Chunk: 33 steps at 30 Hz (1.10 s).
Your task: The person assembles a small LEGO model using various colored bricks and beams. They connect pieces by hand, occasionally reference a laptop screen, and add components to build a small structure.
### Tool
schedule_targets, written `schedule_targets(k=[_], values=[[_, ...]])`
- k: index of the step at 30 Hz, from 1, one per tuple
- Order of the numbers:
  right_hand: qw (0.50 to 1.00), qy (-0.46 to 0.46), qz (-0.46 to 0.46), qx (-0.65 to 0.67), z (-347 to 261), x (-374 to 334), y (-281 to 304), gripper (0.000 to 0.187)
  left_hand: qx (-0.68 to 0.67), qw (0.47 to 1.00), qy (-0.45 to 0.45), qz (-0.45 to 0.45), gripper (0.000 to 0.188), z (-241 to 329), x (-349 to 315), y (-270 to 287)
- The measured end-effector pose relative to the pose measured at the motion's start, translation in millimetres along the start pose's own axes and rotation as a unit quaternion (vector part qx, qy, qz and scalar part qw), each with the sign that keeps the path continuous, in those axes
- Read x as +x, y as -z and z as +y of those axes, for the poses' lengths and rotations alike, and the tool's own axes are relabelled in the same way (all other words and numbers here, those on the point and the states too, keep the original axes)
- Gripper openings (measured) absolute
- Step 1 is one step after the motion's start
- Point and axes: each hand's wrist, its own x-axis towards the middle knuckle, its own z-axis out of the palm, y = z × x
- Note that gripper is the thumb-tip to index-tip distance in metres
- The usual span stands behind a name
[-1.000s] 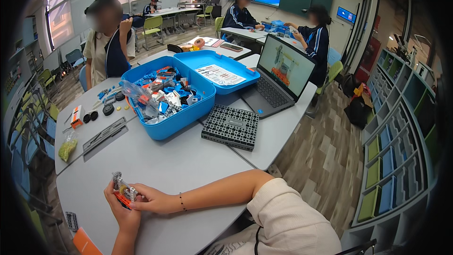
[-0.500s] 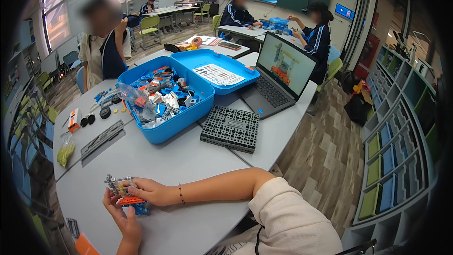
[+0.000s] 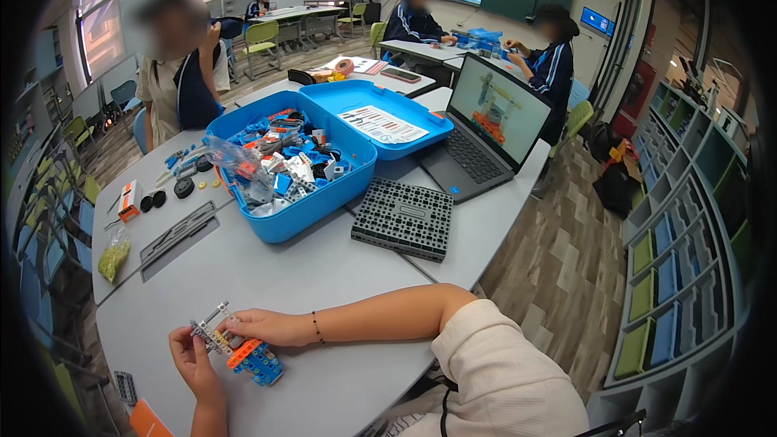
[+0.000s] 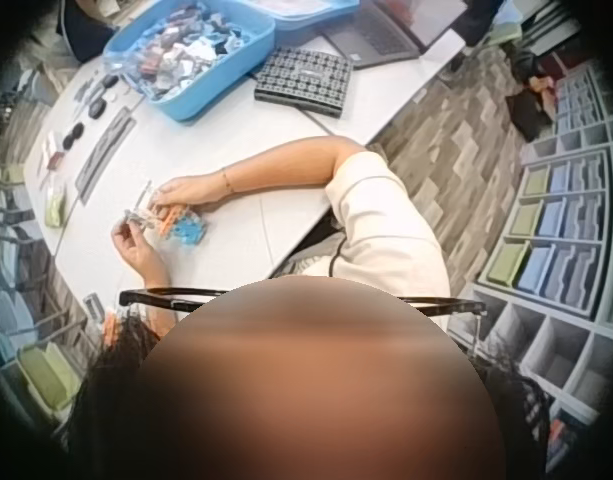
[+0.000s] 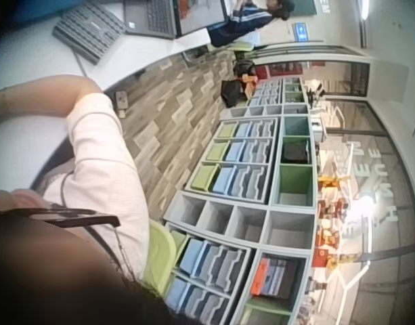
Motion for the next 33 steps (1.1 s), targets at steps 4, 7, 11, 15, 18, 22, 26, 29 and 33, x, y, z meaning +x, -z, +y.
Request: schedule_targets(k=[4, 7, 11, 15, 18, 22, 26, 29, 33], values=[[0.999, -0.029, 0.03, 0.018, -2, -2, -1, 0.04, -0.002, 1.0, 0.018, -0.003, 0.009, -3, 1, 0], [0.997, -0.054, 0.049, 0.008, -7, -1, -3, 0.049, 0.01, 1.0, 0.023, -0.007, 0.007, -4, 3, 1], [0.99, -0.073, 0.015, 0.121, -11, -7, -2, 0.06, 0.004, 0.999, 0.039, -0.008, 0.006, -5, 3, -1], [0.99, -0.057, 0.002, 0.129, -6, -3, 2, 0.065, -0.008, 0.999, 0.049, -0.009, 0.008, -7, -2, -3], [0.991, -0.061, 0.017, 0.12, -4, -2, 6, 0.064, -0.014, 0.999, 0.046, -0.022, 0.01, -9, -2, -1], [0.991, -0.065, 0.032, 0.115, -4, -2, 7, 0.061, -0.003, 0.998, 0.049, -0.033, 0.012, -13, -2, 1], [0.988, -0.064, 0.04, 0.134, -3, -5, 7, 0.057, 0.007, 0.997, 0.061, -0.037, 0.01, -13, -4, 1], [0.983, -0.078, 0.054, 0.157, -4, -5, 6, 0.055, 0.038, 0.997, 0.058, -0.038, 0.008, -12, -2, 1], [0.987, -0.083, 0.036, 0.135, -12, -11, 5, 0.06, 0.073, 0.996, 0.029, -0.029, 0.009, -12, -5, 0]])
